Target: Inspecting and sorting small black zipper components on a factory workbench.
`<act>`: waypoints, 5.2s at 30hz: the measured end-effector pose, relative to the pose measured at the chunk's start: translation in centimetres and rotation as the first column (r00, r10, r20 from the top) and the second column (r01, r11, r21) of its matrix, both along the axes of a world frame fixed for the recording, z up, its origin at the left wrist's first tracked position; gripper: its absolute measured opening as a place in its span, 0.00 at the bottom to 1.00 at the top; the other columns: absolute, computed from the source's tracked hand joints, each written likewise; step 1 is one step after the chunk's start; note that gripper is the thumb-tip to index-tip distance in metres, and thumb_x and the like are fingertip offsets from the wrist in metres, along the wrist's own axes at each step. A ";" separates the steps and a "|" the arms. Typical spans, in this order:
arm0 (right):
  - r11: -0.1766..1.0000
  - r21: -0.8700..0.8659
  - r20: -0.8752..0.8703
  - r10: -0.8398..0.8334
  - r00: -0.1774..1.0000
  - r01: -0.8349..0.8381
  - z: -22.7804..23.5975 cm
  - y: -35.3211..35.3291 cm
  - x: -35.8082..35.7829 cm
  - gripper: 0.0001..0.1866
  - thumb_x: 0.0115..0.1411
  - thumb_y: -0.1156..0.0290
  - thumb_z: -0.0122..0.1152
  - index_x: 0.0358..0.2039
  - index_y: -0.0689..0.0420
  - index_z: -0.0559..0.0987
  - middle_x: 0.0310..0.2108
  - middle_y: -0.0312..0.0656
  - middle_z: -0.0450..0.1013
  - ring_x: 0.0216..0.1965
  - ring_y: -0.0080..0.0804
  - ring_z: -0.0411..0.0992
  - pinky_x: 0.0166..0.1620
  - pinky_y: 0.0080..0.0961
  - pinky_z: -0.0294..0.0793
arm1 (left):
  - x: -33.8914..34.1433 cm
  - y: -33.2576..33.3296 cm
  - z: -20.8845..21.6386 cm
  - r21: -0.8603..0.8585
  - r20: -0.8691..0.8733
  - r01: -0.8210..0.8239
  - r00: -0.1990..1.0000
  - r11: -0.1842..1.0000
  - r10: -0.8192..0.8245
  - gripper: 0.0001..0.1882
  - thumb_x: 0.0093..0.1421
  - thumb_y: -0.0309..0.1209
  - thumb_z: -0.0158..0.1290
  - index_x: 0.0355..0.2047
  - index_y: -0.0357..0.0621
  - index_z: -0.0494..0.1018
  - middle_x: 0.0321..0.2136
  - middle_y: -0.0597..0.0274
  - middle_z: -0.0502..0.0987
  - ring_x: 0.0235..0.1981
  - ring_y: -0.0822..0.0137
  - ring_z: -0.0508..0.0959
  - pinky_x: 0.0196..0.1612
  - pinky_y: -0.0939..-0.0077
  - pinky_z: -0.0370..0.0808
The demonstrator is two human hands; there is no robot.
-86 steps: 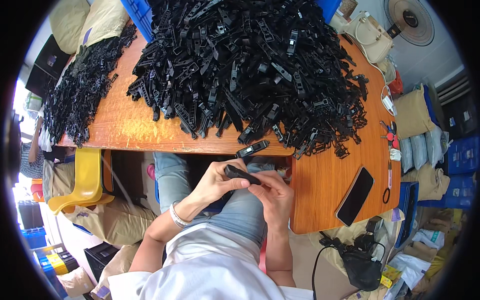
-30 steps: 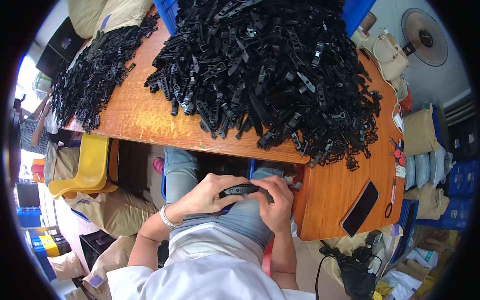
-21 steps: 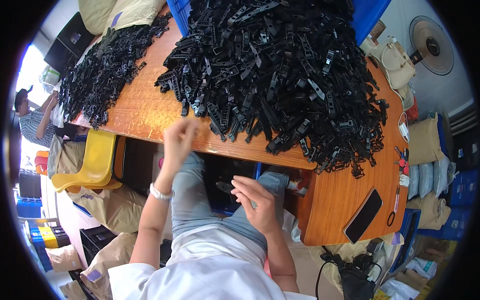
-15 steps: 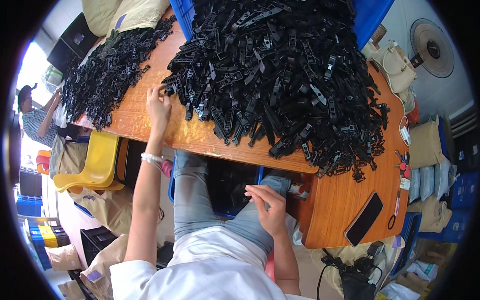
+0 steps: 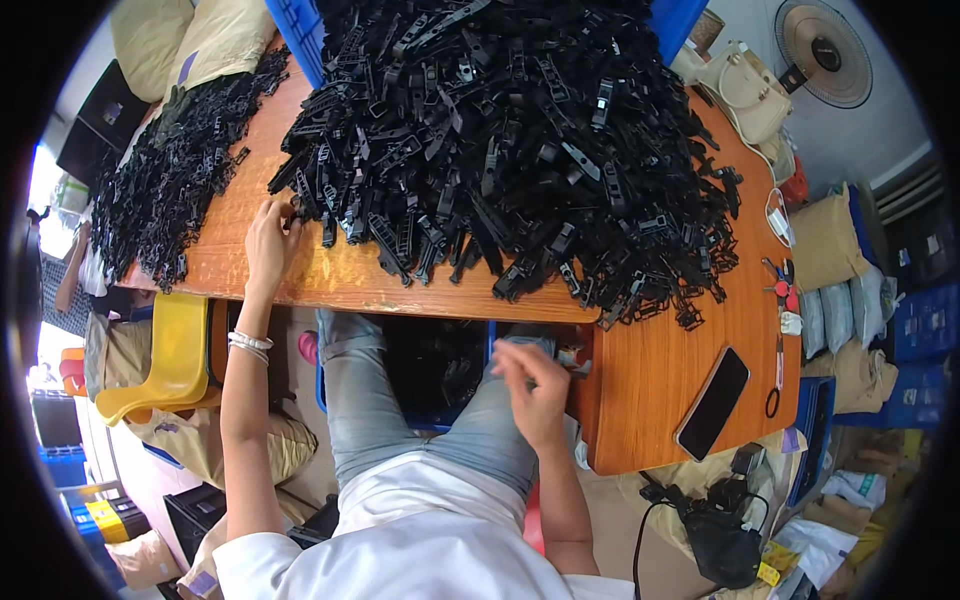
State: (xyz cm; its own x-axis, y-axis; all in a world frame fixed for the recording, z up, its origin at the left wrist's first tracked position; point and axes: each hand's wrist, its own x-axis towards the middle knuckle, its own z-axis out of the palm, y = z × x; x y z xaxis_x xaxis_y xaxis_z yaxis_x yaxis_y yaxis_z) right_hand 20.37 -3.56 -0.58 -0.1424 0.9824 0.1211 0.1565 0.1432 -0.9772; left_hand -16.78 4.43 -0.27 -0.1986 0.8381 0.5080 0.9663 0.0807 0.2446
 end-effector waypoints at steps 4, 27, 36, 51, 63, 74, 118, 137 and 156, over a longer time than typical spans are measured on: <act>0.915 0.295 0.366 -0.374 0.852 0.274 1.6 2.6 0.7 0.07 0.55 0.80 0.54 0.35 0.64 0.77 0.27 0.40 0.69 0.23 0.24 0.67 0.23 0.19 0.64 | -1.6 0.0 -0.8 -0.097 0.327 0.053 0.945 0.994 -0.018 0.09 0.47 0.24 0.58 0.28 0.36 0.71 0.25 0.56 0.75 0.23 0.64 0.74 0.29 0.73 0.70; 0.744 0.618 0.503 -0.623 0.600 0.254 1.2 7.2 -1.3 0.09 0.48 0.72 0.65 0.26 0.58 0.73 0.31 0.37 0.69 0.36 0.34 0.67 0.37 0.30 0.60 | 2.1 -2.3 -1.8 -0.075 0.760 -0.051 0.644 0.996 0.090 0.06 0.49 0.25 0.56 0.22 0.36 0.70 0.15 0.68 0.71 0.16 0.80 0.68 0.20 0.86 0.66; 0.785 0.570 0.305 -0.475 0.825 0.242 0.3 4.9 -1.2 0.07 0.47 0.79 0.63 0.27 0.61 0.73 0.30 0.42 0.71 0.31 0.35 0.68 0.33 0.25 0.66 | 9.1 -5.4 1.4 -0.031 0.987 0.056 0.158 0.998 0.022 0.16 0.50 0.17 0.47 0.40 0.44 0.66 0.19 0.74 0.65 0.17 0.84 0.62 0.17 0.91 0.56; 0.860 0.502 0.191 -0.209 0.959 0.087 2.2 -0.1 -3.4 0.11 0.47 0.82 0.60 0.33 0.61 0.77 0.34 0.43 0.72 0.36 0.40 0.70 0.39 0.30 0.70 | 19.6 -7.6 1.5 0.262 0.946 0.623 -0.315 0.737 -0.070 0.20 0.52 0.11 0.46 0.47 0.29 0.61 0.37 0.57 0.71 0.38 0.72 0.74 0.38 0.78 0.76; 0.895 0.432 0.290 -0.019 0.957 -0.113 3.3 0.7 -1.7 0.10 0.46 0.79 0.61 0.32 0.60 0.80 0.40 0.44 0.70 0.45 0.40 0.67 0.45 0.32 0.67 | 18.4 -8.0 1.6 0.187 0.980 0.671 -0.178 0.717 -0.089 0.19 0.51 0.15 0.53 0.45 0.29 0.66 0.39 0.55 0.74 0.39 0.69 0.76 0.44 0.78 0.73; 0.899 0.438 0.124 -0.058 0.991 -0.002 2.3 -0.2 -0.3 0.13 0.46 0.78 0.62 0.35 0.61 0.78 0.44 0.46 0.69 0.46 0.42 0.67 0.43 0.32 0.69 | 20.2 -5.2 2.0 0.236 0.953 0.644 -0.299 0.728 -0.045 0.10 0.55 0.22 0.53 0.37 0.30 0.71 0.35 0.56 0.76 0.33 0.70 0.77 0.36 0.80 0.76; 0.945 -0.301 -0.337 -0.228 0.914 0.124 3.6 1.8 0.9 0.08 0.54 0.75 0.59 0.30 0.68 0.77 0.23 0.43 0.74 0.21 0.26 0.73 0.25 0.16 0.68 | 20.1 -5.0 4.1 0.212 0.785 0.672 0.316 0.709 -0.534 0.14 0.44 0.15 0.58 0.34 0.33 0.72 0.32 0.56 0.74 0.26 0.72 0.76 0.26 0.84 0.74; 0.970 -0.032 -0.169 -0.243 0.955 0.241 3.1 -0.3 -0.8 0.05 0.53 0.80 0.58 0.31 0.69 0.75 0.27 0.42 0.72 0.23 0.25 0.73 0.25 0.16 0.71 | 20.8 -6.4 4.0 0.209 0.974 0.622 -0.199 0.755 -0.107 0.12 0.57 0.28 0.53 0.36 0.27 0.71 0.31 0.60 0.72 0.28 0.74 0.76 0.29 0.84 0.73; 0.909 -0.377 -0.685 -0.147 0.713 -0.175 0.8 -0.5 -1.0 0.13 0.59 0.65 0.54 0.31 0.64 0.72 0.24 0.38 0.69 0.18 0.21 0.68 0.16 0.10 0.60 | 20.2 -7.7 1.9 0.364 0.890 0.745 -0.456 0.560 0.029 0.19 0.52 0.39 0.58 0.29 0.31 0.72 0.27 0.58 0.69 0.20 0.76 0.65 0.21 0.85 0.60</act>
